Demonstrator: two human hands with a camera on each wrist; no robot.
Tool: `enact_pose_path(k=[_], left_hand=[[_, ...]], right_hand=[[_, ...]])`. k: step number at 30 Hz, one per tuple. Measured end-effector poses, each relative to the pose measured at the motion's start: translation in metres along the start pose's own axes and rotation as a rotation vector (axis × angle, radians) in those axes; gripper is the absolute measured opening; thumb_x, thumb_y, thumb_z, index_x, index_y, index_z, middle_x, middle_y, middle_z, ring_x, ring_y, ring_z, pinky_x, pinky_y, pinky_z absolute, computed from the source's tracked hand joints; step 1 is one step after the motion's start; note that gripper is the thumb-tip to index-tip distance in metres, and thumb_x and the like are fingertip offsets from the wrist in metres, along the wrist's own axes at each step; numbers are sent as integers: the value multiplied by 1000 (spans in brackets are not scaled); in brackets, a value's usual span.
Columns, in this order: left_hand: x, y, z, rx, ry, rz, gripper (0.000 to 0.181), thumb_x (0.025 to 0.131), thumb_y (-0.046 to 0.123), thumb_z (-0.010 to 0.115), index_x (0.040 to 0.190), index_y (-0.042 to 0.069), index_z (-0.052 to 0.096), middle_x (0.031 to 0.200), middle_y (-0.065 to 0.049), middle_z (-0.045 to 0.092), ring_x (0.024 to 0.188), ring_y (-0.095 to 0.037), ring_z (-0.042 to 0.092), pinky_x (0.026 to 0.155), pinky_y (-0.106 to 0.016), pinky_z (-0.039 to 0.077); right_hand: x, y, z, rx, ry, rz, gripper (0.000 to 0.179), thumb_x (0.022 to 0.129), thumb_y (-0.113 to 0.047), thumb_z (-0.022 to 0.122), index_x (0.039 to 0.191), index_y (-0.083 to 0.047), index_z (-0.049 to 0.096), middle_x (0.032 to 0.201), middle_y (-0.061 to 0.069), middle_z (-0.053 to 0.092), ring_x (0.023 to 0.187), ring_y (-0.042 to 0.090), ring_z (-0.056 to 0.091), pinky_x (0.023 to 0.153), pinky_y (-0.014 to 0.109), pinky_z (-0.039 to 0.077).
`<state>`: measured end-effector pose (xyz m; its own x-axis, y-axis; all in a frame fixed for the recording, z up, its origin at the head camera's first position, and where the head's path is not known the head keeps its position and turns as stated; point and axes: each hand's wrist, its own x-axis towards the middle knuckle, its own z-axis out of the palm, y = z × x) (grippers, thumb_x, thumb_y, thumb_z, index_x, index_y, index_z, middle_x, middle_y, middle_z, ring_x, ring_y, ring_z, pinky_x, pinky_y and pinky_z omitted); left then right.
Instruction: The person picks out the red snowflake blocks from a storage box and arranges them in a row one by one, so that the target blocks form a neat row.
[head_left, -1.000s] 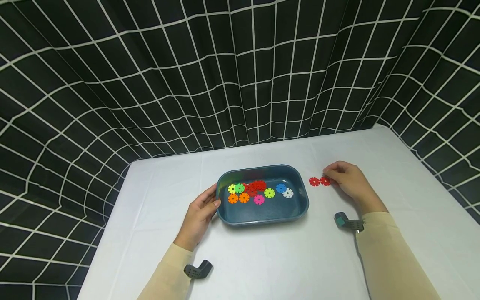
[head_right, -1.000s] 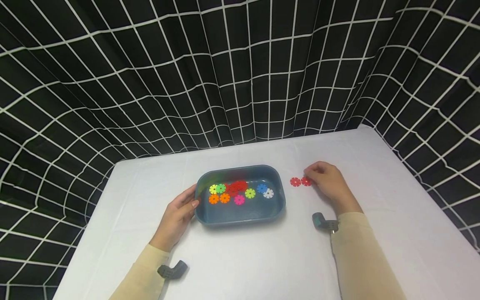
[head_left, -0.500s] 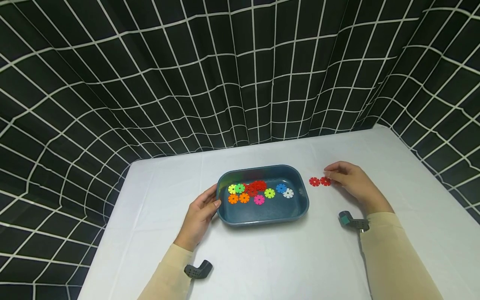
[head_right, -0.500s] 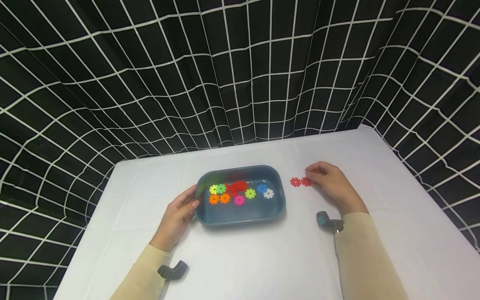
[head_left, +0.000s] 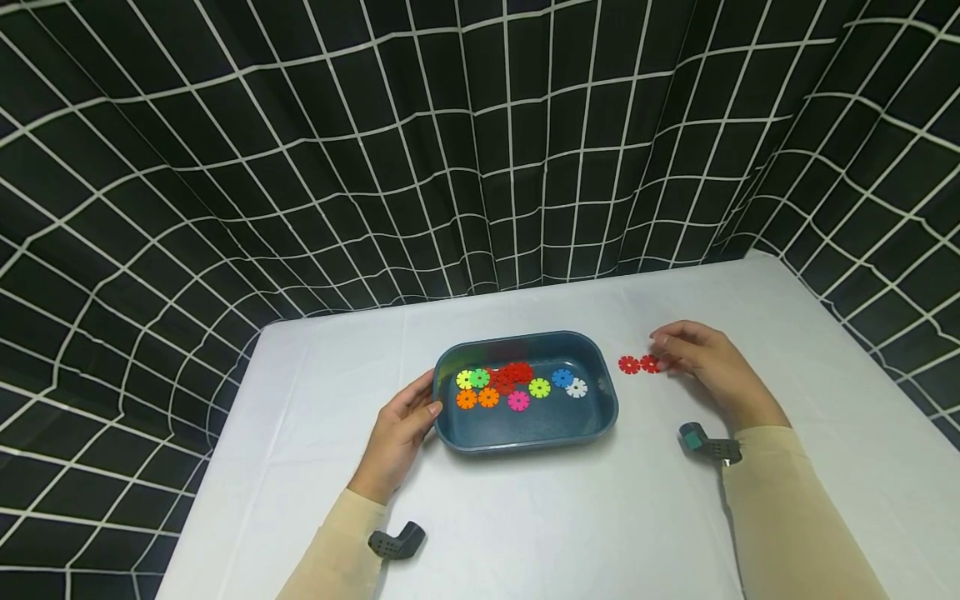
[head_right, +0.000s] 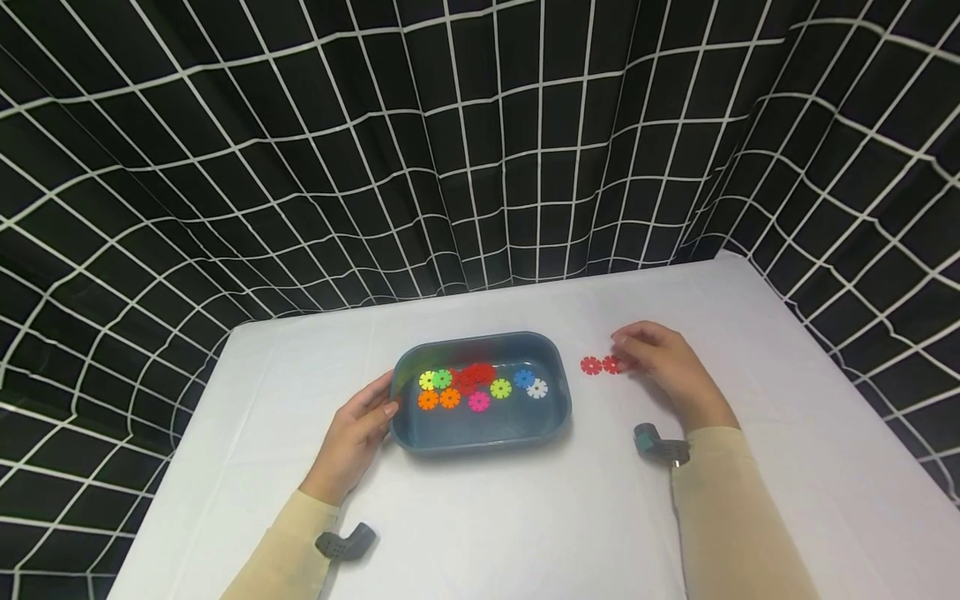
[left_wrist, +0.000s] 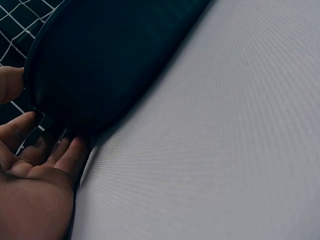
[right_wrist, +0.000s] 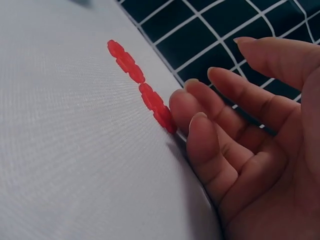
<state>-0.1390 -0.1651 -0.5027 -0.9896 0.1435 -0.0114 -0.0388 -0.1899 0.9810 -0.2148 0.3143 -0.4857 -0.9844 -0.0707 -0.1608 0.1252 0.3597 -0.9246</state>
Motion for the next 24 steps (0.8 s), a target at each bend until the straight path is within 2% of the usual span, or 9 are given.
enact_pose_path(k=[7,17,24], left_hand=[[0,0,0,-1,2,0,54,107,3,67,159,1,52,161,-14,51,147,-32,50,116,-36,47],[0,0,-1,14,-9,4,55,108,3,66,160,1,50,162,-15,50,148,-33,49,116,-35,47],[0,0,0,10,-13,11,55,108,2,66,160,0,50,162,-17,49,148,-33,48,116,-35,47]], right_hand=[[0,-2,3,-87,0,-11,49,113,-42,60,138,-1,65,131,23,69,107,23,71,87,21,61],[0,-3,3,-80,-3,-15,47,113,-38,60,137,2,64,130,24,68,105,20,71,87,21,61],[0,-4,2,-77,-9,-10,47,113,-39,60,138,1,65,131,23,69,108,23,70,88,21,60]])
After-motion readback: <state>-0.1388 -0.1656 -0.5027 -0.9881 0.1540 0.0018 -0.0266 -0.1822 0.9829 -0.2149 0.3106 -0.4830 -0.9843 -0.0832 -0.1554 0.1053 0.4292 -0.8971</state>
